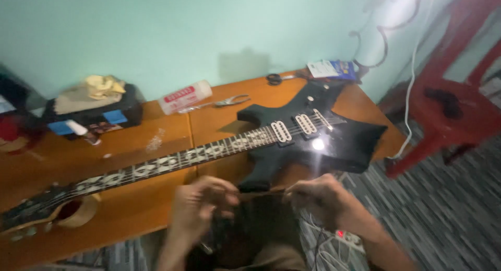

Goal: The person is replacing the strings on an electric guitar by threading them through the bridge and winding them around the tuning pegs.

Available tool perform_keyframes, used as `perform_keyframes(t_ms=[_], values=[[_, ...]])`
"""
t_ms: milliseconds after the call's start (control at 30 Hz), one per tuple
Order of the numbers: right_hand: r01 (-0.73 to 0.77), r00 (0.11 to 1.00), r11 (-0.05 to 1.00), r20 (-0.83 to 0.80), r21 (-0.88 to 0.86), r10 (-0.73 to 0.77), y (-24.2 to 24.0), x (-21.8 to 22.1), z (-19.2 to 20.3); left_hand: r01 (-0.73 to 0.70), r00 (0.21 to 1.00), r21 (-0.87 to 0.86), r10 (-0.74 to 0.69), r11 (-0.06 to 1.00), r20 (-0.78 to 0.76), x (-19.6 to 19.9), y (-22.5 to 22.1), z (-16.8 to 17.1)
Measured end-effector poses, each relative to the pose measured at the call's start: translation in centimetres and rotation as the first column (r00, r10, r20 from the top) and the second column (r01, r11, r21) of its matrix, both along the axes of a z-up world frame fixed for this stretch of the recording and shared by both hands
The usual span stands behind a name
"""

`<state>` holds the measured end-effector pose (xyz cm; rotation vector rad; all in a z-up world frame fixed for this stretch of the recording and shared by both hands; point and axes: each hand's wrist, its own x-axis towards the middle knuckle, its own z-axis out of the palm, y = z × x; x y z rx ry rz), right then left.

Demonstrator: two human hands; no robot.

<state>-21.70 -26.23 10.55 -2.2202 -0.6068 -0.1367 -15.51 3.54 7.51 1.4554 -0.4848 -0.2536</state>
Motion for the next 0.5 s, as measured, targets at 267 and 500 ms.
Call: perform_keyframes(t_ms=[267,500], values=[[0.073,0.997,0.997,0.015,-0.007,-0.073,-5.1,6.9,3.8,-0.793,0.605,0.072,0.796,0.605,-0.023,6.4,17.7,3.9],[0.261,0.964,0.964,-0.032,-0.049,-0.262,-4.5,14.2,4.9,-0.832,0.518,0.058,0.812,0.551,-0.27,17.8,27.5,0.8]])
